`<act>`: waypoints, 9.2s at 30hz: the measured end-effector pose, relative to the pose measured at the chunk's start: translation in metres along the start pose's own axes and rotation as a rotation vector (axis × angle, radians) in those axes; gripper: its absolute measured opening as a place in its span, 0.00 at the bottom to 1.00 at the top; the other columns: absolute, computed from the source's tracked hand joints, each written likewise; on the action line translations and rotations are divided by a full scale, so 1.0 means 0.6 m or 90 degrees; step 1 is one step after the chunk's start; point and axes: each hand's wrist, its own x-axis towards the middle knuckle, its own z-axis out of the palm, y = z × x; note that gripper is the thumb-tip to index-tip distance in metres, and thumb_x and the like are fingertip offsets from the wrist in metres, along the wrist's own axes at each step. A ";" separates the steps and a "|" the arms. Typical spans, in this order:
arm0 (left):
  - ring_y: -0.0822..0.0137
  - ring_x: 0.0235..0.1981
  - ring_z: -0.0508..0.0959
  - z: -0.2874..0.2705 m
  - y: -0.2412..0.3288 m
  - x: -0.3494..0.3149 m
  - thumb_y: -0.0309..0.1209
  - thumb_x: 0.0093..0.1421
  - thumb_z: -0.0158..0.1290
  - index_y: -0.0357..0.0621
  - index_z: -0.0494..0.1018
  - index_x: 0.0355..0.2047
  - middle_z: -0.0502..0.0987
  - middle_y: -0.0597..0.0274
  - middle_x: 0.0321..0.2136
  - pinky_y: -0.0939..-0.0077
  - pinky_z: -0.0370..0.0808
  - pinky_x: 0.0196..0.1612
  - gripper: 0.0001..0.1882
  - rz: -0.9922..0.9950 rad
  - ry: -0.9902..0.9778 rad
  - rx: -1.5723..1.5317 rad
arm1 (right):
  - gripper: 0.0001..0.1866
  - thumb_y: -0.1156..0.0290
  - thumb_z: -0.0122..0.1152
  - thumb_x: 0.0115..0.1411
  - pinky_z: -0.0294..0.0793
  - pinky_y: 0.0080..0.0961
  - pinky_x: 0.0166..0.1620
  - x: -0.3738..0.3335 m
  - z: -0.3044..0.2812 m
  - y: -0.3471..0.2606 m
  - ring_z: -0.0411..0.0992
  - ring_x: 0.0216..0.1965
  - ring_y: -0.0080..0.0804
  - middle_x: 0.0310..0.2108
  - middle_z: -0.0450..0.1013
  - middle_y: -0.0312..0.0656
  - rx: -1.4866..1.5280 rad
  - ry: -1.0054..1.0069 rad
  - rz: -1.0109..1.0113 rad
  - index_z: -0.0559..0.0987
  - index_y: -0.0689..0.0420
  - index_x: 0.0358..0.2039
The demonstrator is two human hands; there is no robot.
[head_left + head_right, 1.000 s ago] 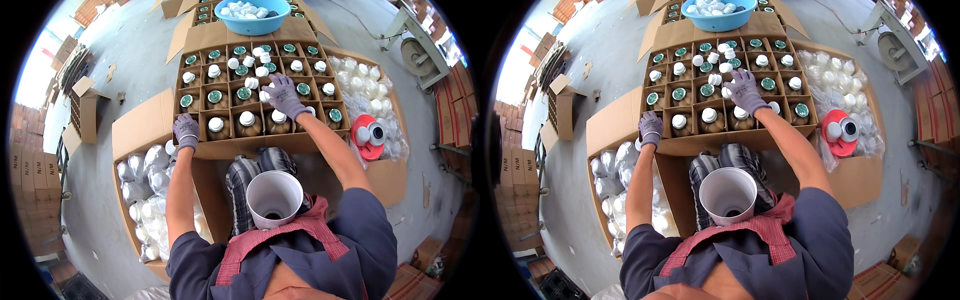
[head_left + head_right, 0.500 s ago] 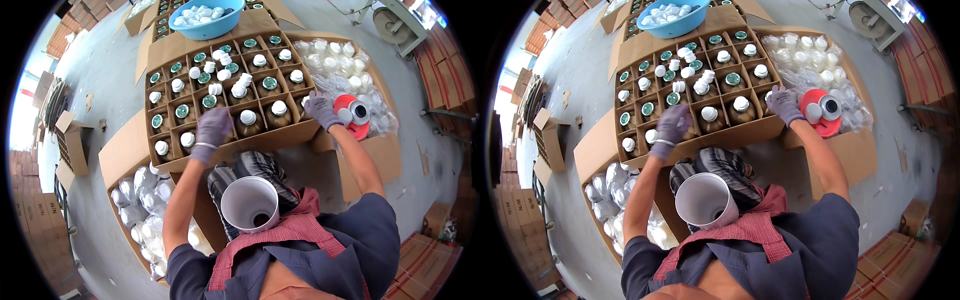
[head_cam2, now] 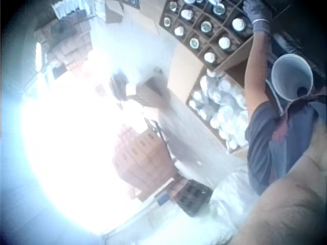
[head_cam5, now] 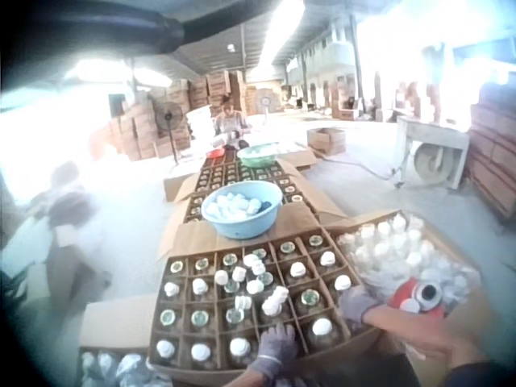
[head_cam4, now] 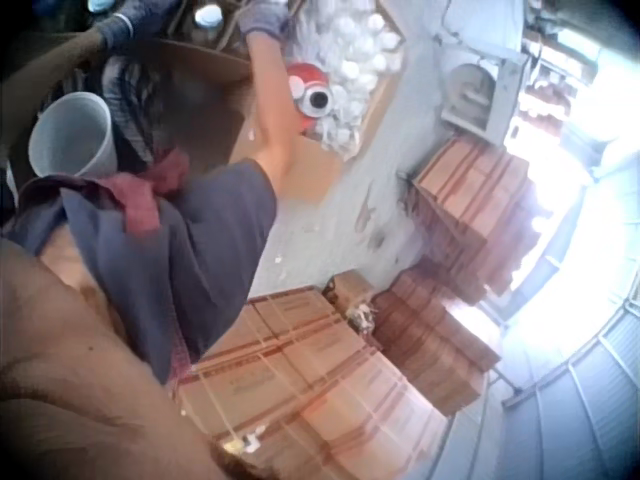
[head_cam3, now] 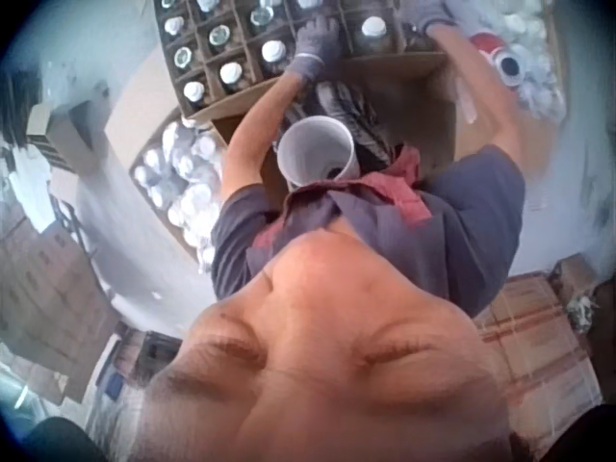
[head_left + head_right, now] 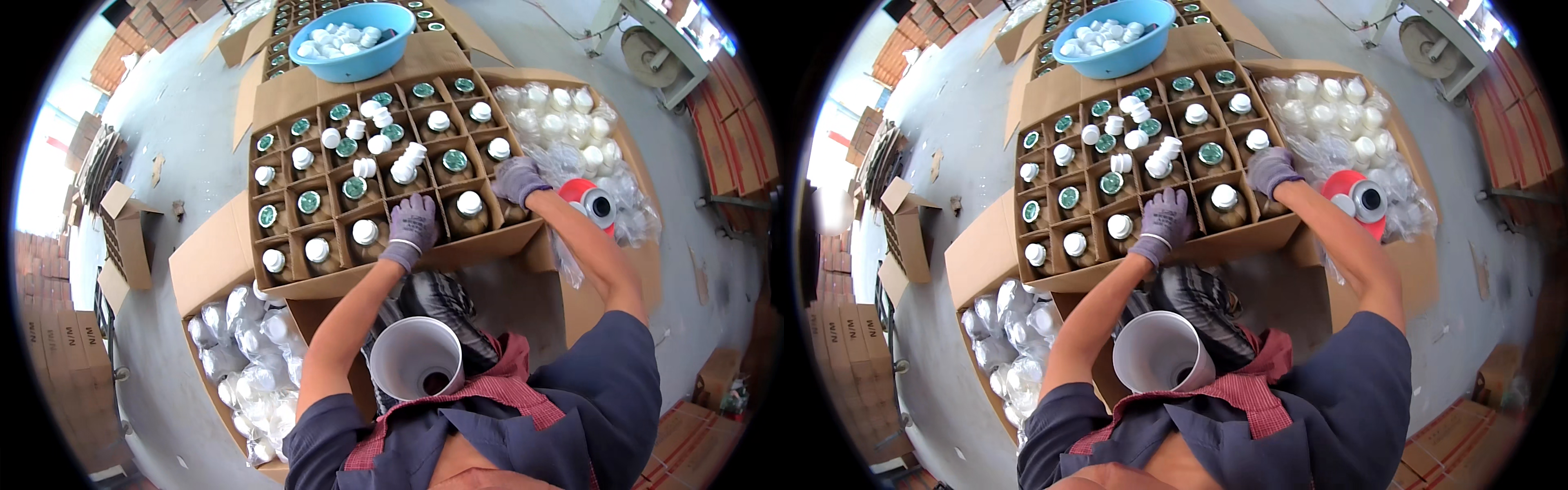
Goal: The person, wearing gloves, caps bottles in a cardboard grid, removes a bottle from a plastic bag to place it in a large container, and handles various white plastic bottle components including caps and filters while seated on the floor.
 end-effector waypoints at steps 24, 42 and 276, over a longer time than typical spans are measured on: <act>0.50 0.41 0.77 -0.031 -0.085 0.150 0.40 0.49 0.62 0.46 0.67 0.44 0.71 0.48 0.40 0.58 0.76 0.39 0.25 -0.103 0.068 -0.102 | 0.31 0.47 0.64 0.52 0.67 0.39 0.37 0.102 0.008 -0.110 0.76 0.40 0.38 0.44 0.72 0.44 0.046 0.254 0.027 0.68 0.52 0.49; 0.45 0.50 0.71 -0.002 -0.100 0.125 0.45 0.55 0.57 0.42 0.69 0.53 0.71 0.47 0.50 0.56 0.68 0.53 0.29 0.002 0.079 -0.149 | 0.23 0.62 0.61 0.55 0.74 0.41 0.51 0.199 -0.154 -0.208 0.74 0.46 0.50 0.47 0.70 0.53 0.162 0.324 -0.390 0.74 0.44 0.53; 0.47 0.35 0.77 -0.112 -0.536 0.362 0.36 0.59 0.50 0.46 0.74 0.38 0.76 0.48 0.33 0.53 0.75 0.40 0.10 -0.071 0.442 -0.058 | 0.23 0.49 0.49 0.61 0.71 0.44 0.51 0.479 -0.206 -0.206 0.70 0.49 0.45 0.48 0.71 0.46 0.131 0.584 -0.094 0.77 0.55 0.45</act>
